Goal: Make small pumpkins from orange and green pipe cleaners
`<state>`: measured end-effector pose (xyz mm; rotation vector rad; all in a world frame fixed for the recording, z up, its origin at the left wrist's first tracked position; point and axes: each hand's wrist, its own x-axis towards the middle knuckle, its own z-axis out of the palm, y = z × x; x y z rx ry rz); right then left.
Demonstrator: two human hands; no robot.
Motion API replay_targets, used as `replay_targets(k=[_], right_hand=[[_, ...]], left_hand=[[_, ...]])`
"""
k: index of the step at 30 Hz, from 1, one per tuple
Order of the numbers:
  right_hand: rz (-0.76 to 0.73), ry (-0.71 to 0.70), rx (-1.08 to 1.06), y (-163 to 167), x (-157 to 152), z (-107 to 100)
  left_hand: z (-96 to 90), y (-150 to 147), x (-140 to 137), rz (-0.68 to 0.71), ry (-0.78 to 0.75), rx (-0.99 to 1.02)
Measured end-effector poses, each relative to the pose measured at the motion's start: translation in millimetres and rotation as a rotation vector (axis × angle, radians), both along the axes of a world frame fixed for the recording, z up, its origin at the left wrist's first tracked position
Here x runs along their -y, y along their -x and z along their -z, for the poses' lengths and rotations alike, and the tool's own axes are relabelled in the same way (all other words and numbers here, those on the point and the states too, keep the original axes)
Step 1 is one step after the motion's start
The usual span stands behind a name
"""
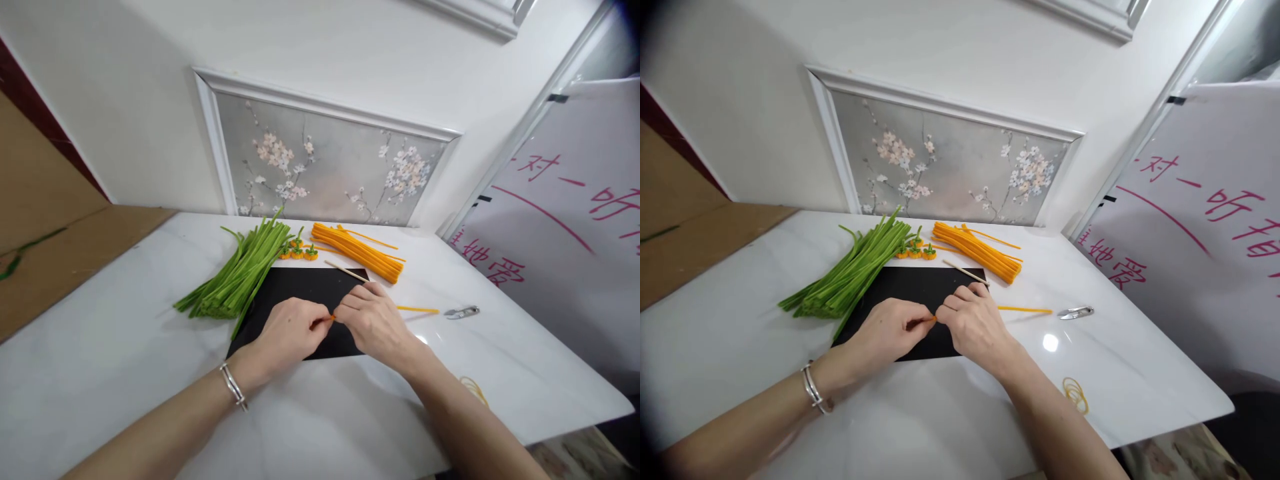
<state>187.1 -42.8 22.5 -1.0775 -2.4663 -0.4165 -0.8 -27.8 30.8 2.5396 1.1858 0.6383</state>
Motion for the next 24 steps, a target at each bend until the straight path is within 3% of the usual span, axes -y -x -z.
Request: replay_targets(k=[1, 2, 9, 11, 15, 20, 24], right_hand=[[0.030, 0.010, 0.008, 1, 0, 1], [0.055, 0.017, 0.010, 2, 0, 2], [0.147, 0.132, -0.063, 8, 0, 4], [0.172, 0.164, -0.078, 9, 1, 4], [0.177, 0.129, -0.072, 7, 0, 5], [0.099, 0.086, -0.155, 3, -2, 5], [0.059, -0.036, -0.149, 3, -3, 7]], left_hand=[[2.6, 0, 1, 0.001, -0.174, -0.092], [5.2, -1, 1, 0.006, -0.256, -0.133], [16.2, 1, -2, 0.120, -0.525, -0.250], [15.9, 1, -2, 0.117, -0.436, -0.200], [9.6, 1, -4, -0.014, -0.138, -0.021], [-0.4, 6, -7, -0.078, 0.025, 0.093], [-2.7, 6, -6, -0.070, 0.167, 0.191]])
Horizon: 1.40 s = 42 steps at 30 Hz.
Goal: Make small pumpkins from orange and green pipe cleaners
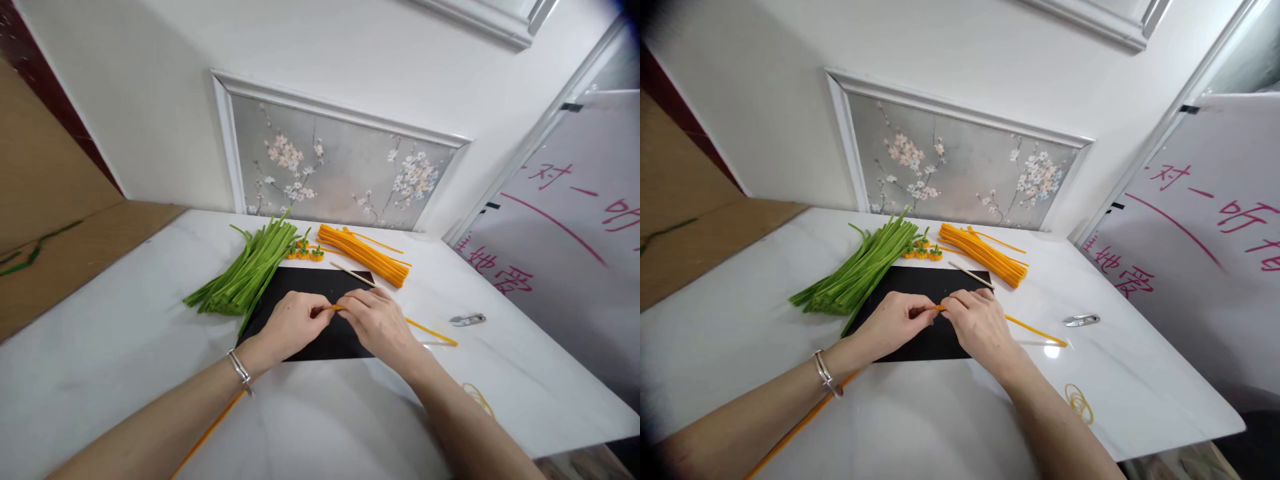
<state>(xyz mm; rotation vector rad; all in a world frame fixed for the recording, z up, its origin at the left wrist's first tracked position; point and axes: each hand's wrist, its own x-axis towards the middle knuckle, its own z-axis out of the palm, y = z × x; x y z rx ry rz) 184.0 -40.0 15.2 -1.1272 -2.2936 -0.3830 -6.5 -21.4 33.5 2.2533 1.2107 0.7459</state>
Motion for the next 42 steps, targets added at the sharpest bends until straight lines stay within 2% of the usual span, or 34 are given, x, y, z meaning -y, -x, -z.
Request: replay_targets(k=[5, 9, 16, 22, 25, 28, 30, 32, 35, 38, 40, 42], right_hand=[[-0.015, -0.127, 0.093, -1, 0, -2], [-0.022, -0.135, 0.112, -2, 0, -4], [-0.072, -0.143, 0.026, -4, -2, 0], [-0.119, -0.183, -0.018, -4, -2, -1], [-0.109, -0.198, -0.011, -3, -1, -1], [-0.089, -0.179, 0.012, -1, 1, -2], [-0.065, -0.145, 0.023, 2, 4, -2], [-0.031, -0.098, 0.027, 5, 6, -3], [0.025, -0.019, 0.009, 10, 10, -2], [0.080, 0.054, -0.003, 12, 11, -2], [0.100, 0.092, 0.001, 12, 11, -2], [0.111, 0.111, 0.013, 12, 11, -3]], left_hand=[[1.3, -2, -2, 0.090, 0.227, 0.135], [0.1, -1, -4, 0.163, 0.375, 0.211], [-6.3, 0, -1, 0.195, 0.664, 0.419], [-7.2, 2, 0, 0.219, 0.750, 0.473], [-8.4, 2, 1, 0.227, 0.740, 0.453], [-8.0, 0, 0, 0.216, 0.664, 0.403], [-6.0, -1, 1, 0.208, 0.559, 0.328], [-2.9, -2, 3, 0.175, 0.361, 0.194], [2.7, -4, 8, 0.046, -0.081, -0.120], [9.3, -5, 13, 0.016, -0.477, -0.365], [13.6, -5, 13, 0.036, -0.619, -0.417], [16.4, -5, 12, 0.041, -0.669, -0.420]])
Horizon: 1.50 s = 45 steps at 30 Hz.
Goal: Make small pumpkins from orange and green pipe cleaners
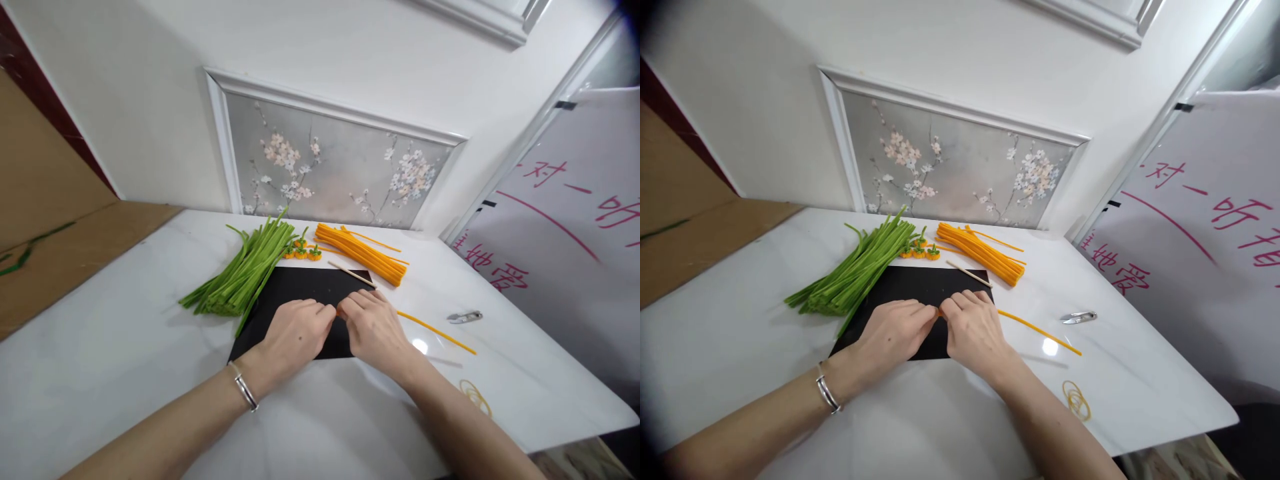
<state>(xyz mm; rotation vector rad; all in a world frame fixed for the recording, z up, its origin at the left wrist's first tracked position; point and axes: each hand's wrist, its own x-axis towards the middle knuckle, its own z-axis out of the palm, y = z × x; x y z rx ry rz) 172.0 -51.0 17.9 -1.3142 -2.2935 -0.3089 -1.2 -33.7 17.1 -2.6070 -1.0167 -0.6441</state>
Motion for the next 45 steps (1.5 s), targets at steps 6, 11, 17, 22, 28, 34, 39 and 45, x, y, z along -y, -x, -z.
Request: replay_targets(k=[6, 11, 17, 22, 28, 34, 39, 45], right_hand=[[0.009, -0.036, 0.014, 0, -1, 0], [-0.020, -0.048, -0.035, -6, -5, -2], [-0.136, -0.122, -0.069, -14, -12, 2], [-0.064, -0.175, -0.032, -20, -17, 5], [0.082, -0.113, -0.104, -29, -22, 7], [0.116, -0.050, -0.180, -32, -23, 9], [0.050, -0.005, -0.173, -26, -23, 12], [0.099, 0.020, -0.170, -23, -18, 10]], left_hand=[[-3.0, -1, -2, 0.066, -0.080, -0.118], [-7.5, 2, -4, -0.005, 0.127, 0.009], [-15.0, 7, -11, 0.037, 0.631, 0.360], [-31.0, 22, -21, 0.130, 0.856, 0.251], [-43.0, 40, -41, 0.079, 0.824, 0.274], [-40.8, 39, -42, 0.037, 0.823, 0.310], [-38.8, 36, -33, 0.067, 1.031, 0.208], [-37.4, 24, -21, 0.082, 0.954, 0.238]])
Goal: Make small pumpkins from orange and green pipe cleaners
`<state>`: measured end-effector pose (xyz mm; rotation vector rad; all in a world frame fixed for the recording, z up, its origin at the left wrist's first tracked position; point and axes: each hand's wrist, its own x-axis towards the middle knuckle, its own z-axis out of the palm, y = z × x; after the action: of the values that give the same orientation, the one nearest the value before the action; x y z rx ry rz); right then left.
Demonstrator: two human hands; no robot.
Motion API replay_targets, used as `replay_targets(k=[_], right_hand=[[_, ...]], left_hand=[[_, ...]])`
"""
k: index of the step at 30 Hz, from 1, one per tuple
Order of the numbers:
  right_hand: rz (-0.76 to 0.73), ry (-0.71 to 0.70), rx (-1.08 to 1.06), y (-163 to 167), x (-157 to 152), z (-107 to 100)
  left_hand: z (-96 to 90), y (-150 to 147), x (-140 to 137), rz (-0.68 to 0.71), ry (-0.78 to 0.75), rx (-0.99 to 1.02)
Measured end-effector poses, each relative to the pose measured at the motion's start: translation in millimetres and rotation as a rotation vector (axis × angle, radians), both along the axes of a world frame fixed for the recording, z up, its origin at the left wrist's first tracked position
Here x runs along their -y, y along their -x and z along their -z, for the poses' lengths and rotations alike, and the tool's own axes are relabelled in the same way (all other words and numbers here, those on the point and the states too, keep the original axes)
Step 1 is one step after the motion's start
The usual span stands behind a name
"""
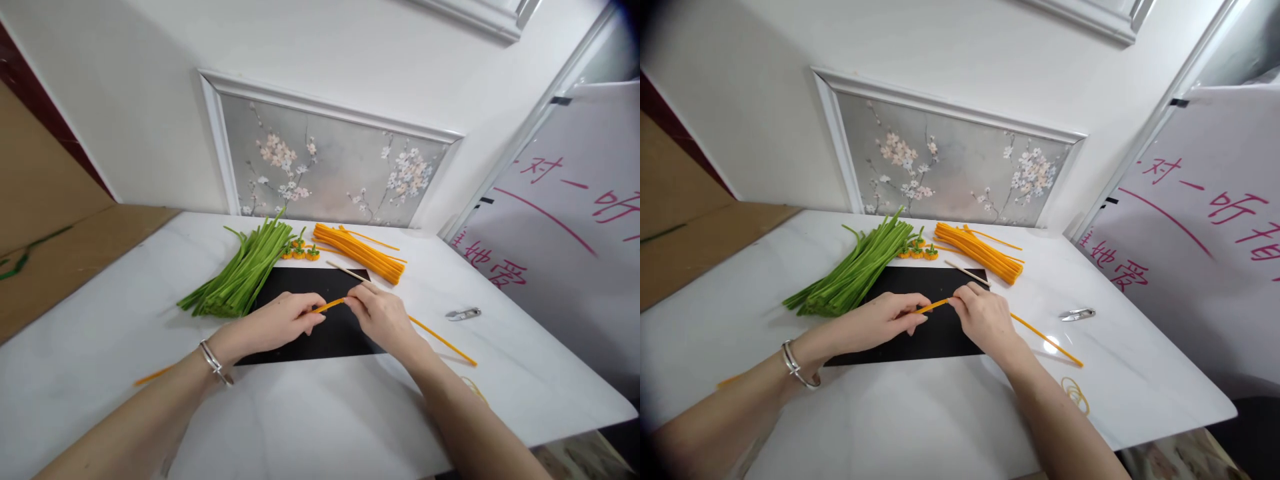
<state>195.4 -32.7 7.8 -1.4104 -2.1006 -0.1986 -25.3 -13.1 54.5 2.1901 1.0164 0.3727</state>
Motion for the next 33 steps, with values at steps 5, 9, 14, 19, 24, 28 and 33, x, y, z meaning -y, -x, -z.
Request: replay_targets(k=[5, 9, 14, 19, 24, 28, 33], right_hand=[[0.020, 0.067, 0.010, -21, -7, 2], [0.029, 0.121, 0.032, -40, -18, 8], [0.099, 0.172, 0.053, -54, -22, 8], [0.184, 0.204, 0.075, -58, -21, 3], [0.303, 0.227, 0.099, -67, -21, -2], [0.289, 0.280, 0.146, -69, -21, -1], [0.180, 0.321, 0.177, -59, -22, 6]], left_hand=[[3.3, 7, -15, -0.112, -0.015, 0.061], [7.4, 18, -25, -0.115, 0.044, 0.045], [12.2, 20, -26, -0.141, 0.072, 0.042], [18.1, 19, -29, -0.145, 0.075, 0.034], [25.3, 24, -33, -0.141, 0.079, 0.032], [30.5, 22, -33, -0.172, 0.048, 0.046], [28.7, 19, -32, -0.204, 0.012, 0.037]])
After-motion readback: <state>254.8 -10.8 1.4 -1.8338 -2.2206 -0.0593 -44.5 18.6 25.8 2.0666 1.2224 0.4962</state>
